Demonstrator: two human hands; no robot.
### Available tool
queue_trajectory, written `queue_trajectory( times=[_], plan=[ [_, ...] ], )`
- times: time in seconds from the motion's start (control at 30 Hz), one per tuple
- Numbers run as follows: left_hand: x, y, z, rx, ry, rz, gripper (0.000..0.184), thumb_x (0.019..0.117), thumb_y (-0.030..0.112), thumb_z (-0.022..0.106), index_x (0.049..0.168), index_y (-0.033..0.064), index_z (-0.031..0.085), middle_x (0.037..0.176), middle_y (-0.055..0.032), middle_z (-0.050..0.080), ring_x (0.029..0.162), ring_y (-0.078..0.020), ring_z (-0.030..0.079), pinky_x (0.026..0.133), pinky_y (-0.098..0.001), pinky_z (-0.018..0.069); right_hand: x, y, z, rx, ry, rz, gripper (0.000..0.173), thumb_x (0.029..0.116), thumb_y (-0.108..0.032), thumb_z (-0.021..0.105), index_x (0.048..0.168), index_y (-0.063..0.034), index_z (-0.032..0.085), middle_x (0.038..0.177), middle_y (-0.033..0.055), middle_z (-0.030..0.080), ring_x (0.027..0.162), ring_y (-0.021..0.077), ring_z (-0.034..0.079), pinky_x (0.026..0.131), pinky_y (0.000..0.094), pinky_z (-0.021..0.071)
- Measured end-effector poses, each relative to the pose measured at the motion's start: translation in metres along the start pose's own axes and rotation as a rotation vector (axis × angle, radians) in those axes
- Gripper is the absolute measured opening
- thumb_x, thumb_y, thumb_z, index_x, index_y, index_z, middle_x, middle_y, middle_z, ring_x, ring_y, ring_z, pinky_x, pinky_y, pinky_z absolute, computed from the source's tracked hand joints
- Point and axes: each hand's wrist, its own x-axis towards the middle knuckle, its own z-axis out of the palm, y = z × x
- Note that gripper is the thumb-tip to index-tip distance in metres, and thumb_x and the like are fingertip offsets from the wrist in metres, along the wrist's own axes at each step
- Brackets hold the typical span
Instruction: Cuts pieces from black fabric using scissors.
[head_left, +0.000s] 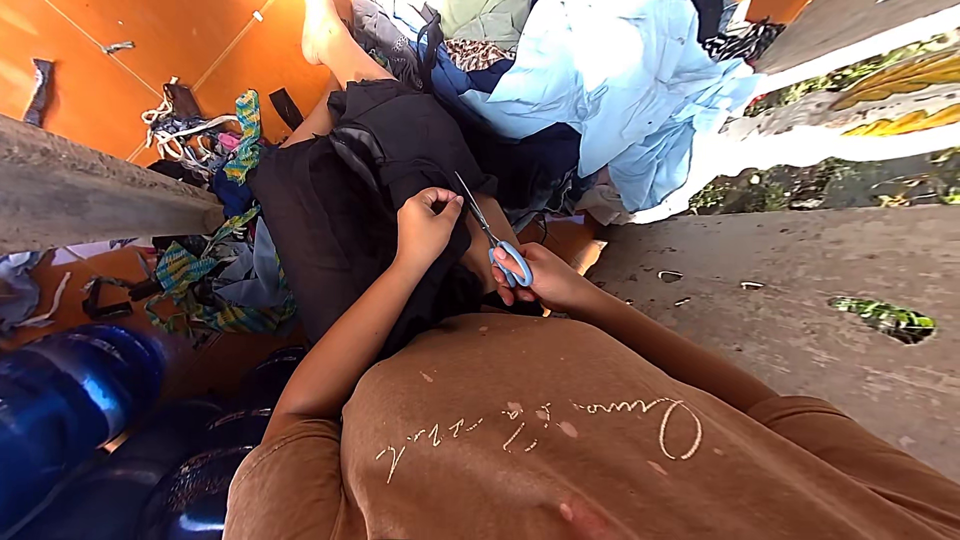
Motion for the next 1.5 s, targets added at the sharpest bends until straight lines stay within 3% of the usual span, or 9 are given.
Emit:
queue_trajectory(
  times=[0.2, 0.4, 0.9, 1.1, 1.2, 1.27, 1.37, 1.43, 1.5],
  plan=[
    [-0.002, -0.002, 0.000, -0.001, 0.009, 0.006, 0.013, 0.0990, 0.009, 0.065, 0.096, -0.0020, 0.072, 0.092, -0.0086, 0.070, 0.081, -0.0087, 0.062, 0.078, -0.0295, 0.0493, -0.003, 0.000, 0.003, 0.008, 0.028, 0.015, 0.040, 0.1105, -0.014, 0.040, 0.074, -0.0106, 0.056, 0.055, -0.0077, 0.057, 0.041, -0.0040, 0.046, 0.040, 0.0104, 0.0346],
    [-0.002, -0.004, 0.000, -0.035, 0.014, 0.016, 0.013, 0.0992, 0.008, 0.064, 0.096, -0.0022, 0.071, 0.092, -0.0080, 0.069, 0.083, -0.0076, 0.061, 0.078, -0.0276, 0.0488, 0.002, 0.003, -0.007, 0.099, -0.079, 0.018, 0.047, 0.1122, -0.027, 0.025, 0.079, -0.0116, 0.055, 0.057, -0.0063, 0.059, 0.042, -0.0040, 0.047, 0.041, 0.0087, 0.0352],
    [-0.002, -0.007, -0.001, -0.080, 0.017, -0.002, 0.013, 0.1002, 0.007, 0.062, 0.095, -0.0021, 0.068, 0.089, -0.0064, 0.066, 0.080, -0.0065, 0.058, 0.075, -0.0258, 0.0464, 0.015, -0.002, -0.003, 0.035, 0.015, -0.056, 0.041, 0.1093, -0.015, 0.041, 0.071, -0.0106, 0.056, 0.056, -0.0058, 0.058, 0.041, -0.0031, 0.046, 0.040, 0.0103, 0.0361],
    [-0.003, -0.008, -0.001, -0.066, 0.022, 0.011, 0.013, 0.1004, 0.007, 0.061, 0.096, -0.0022, 0.068, 0.089, -0.0075, 0.066, 0.081, -0.0083, 0.059, 0.076, -0.0283, 0.0469, 0.015, -0.002, -0.005, 0.096, -0.001, -0.034, 0.040, 0.1097, -0.015, 0.039, 0.074, -0.0102, 0.056, 0.057, -0.0060, 0.057, 0.041, -0.0029, 0.046, 0.041, 0.0101, 0.0376],
    [-0.005, -0.013, 0.001, 0.083, 0.055, 0.128, 0.015, 0.0991, 0.009, 0.061, 0.097, -0.0017, 0.070, 0.091, -0.0109, 0.069, 0.087, -0.0168, 0.064, 0.080, -0.0366, 0.0502, 0.016, 0.003, -0.011, 0.172, -0.067, -0.048, 0.042, 0.1109, -0.025, 0.028, 0.081, -0.0117, 0.054, 0.060, -0.0065, 0.057, 0.043, -0.0032, 0.048, 0.043, 0.0092, 0.0391],
    [-0.004, -0.021, 0.005, 0.232, 0.125, 0.316, 0.016, 0.0949, 0.009, 0.063, 0.094, -0.0023, 0.073, 0.104, -0.0170, 0.071, 0.103, -0.0306, 0.064, 0.092, -0.0462, 0.0483, 0.017, 0.004, -0.014, 0.204, -0.083, -0.069, 0.044, 0.1106, -0.031, 0.026, 0.082, -0.0130, 0.054, 0.061, -0.0061, 0.058, 0.044, -0.0026, 0.049, 0.044, 0.0092, 0.0401],
    [0.000, -0.028, 0.004, 0.386, 0.155, 0.488, 0.017, 0.0952, 0.010, 0.059, 0.096, 0.0014, 0.073, 0.126, -0.0178, 0.069, 0.126, -0.0387, 0.059, 0.100, -0.0551, 0.0446, 0.017, 0.003, -0.014, 0.201, -0.067, -0.076, 0.045, 0.1105, -0.030, 0.026, 0.080, -0.0123, 0.054, 0.060, -0.0056, 0.058, 0.043, -0.0024, 0.049, 0.044, 0.0092, 0.0398],
    [0.001, -0.029, 0.004, 0.456, 0.175, 0.553, 0.018, 0.0968, 0.009, 0.056, 0.099, 0.0011, 0.072, 0.116, -0.0165, 0.074, 0.119, -0.0365, 0.066, 0.098, -0.0565, 0.0458, 0.017, 0.003, -0.014, 0.179, -0.061, -0.081, 0.044, 0.1098, -0.027, 0.027, 0.079, -0.0124, 0.054, 0.059, -0.0058, 0.058, 0.043, -0.0023, 0.049, 0.044, 0.0093, 0.0398],
    [0.000, -0.029, 0.005, 0.522, 0.204, 0.586, 0.017, 0.0982, 0.008, 0.055, 0.101, 0.0005, 0.071, 0.095, -0.0145, 0.076, 0.095, -0.0325, 0.072, 0.090, -0.0542, 0.0479, 0.018, 0.003, -0.014, 0.155, -0.064, -0.080, 0.042, 0.1090, -0.026, 0.030, 0.078, -0.0124, 0.055, 0.059, -0.0060, 0.058, 0.043, -0.0021, 0.050, 0.044, 0.0096, 0.0404]
  ],
)
